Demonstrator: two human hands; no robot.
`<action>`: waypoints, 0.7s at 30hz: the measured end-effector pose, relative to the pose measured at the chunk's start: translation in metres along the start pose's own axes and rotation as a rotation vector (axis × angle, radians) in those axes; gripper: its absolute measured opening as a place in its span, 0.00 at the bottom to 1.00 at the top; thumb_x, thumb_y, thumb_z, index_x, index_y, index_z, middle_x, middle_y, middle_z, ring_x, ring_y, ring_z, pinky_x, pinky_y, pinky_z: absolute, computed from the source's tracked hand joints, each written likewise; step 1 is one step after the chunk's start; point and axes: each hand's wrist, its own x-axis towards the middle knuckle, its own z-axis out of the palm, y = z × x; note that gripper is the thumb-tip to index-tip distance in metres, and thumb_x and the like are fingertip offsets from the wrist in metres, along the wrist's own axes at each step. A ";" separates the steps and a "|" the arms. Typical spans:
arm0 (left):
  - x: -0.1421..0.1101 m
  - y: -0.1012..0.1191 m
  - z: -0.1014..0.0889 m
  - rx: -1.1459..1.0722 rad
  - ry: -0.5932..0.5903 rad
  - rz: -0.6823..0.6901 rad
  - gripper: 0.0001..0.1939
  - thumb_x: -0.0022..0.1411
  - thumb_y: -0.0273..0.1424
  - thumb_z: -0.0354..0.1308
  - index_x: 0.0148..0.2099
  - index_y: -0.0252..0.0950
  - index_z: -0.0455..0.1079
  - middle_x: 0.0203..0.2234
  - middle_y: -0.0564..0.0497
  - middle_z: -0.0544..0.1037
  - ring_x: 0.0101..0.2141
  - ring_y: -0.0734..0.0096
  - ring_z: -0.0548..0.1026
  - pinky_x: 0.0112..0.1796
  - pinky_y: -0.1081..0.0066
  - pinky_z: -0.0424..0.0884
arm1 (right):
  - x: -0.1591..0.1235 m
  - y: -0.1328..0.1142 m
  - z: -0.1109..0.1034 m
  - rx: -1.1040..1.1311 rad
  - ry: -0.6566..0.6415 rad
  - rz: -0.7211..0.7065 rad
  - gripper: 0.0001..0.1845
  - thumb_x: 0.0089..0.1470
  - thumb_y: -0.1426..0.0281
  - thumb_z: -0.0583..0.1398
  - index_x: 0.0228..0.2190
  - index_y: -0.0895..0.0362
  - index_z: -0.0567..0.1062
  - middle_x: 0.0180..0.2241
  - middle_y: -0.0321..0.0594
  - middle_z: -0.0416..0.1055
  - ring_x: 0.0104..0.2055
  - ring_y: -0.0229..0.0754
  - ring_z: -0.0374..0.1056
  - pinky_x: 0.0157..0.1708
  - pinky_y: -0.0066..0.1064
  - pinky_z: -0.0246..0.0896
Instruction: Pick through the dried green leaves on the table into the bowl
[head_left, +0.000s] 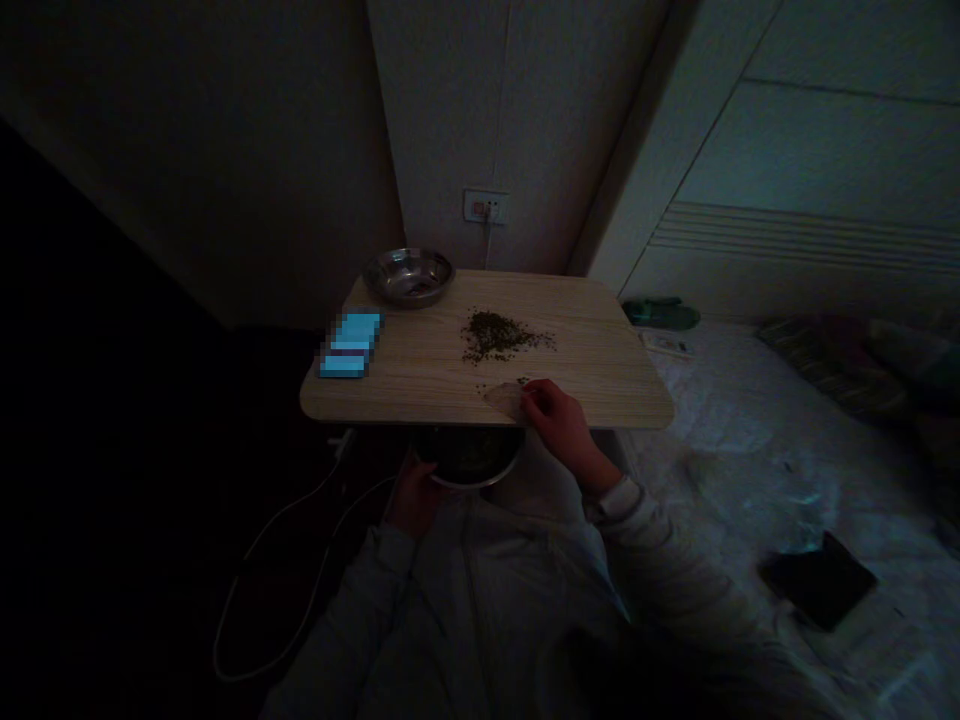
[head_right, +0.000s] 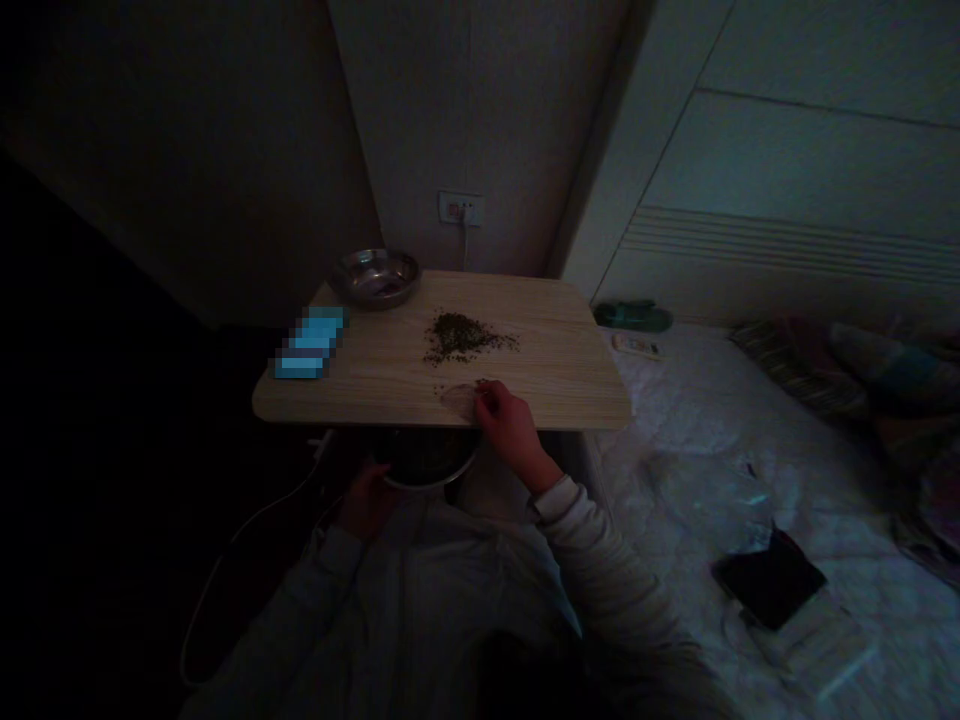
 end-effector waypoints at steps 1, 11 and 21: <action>0.000 0.000 0.000 -0.002 0.000 -0.001 0.29 0.45 0.19 0.57 0.51 0.44 0.69 0.42 0.53 0.79 0.48 0.59 0.73 0.45 0.58 0.72 | 0.000 0.002 -0.001 0.005 0.011 0.008 0.10 0.51 0.67 0.55 0.35 0.57 0.72 0.25 0.38 0.73 0.26 0.40 0.67 0.27 0.30 0.58; 0.003 -0.002 -0.004 0.036 -0.029 0.028 0.29 0.46 0.20 0.58 0.51 0.45 0.69 0.43 0.53 0.79 0.48 0.59 0.73 0.45 0.59 0.73 | -0.001 0.000 -0.005 0.040 0.051 0.016 0.09 0.50 0.66 0.56 0.34 0.56 0.72 0.24 0.38 0.72 0.27 0.41 0.68 0.28 0.30 0.58; 0.004 -0.001 -0.004 0.045 0.002 -0.011 0.29 0.46 0.20 0.57 0.51 0.44 0.69 0.41 0.53 0.80 0.46 0.59 0.74 0.44 0.58 0.73 | -0.004 -0.001 0.004 0.019 0.034 -0.006 0.10 0.51 0.65 0.55 0.34 0.56 0.72 0.23 0.37 0.72 0.25 0.40 0.66 0.26 0.29 0.56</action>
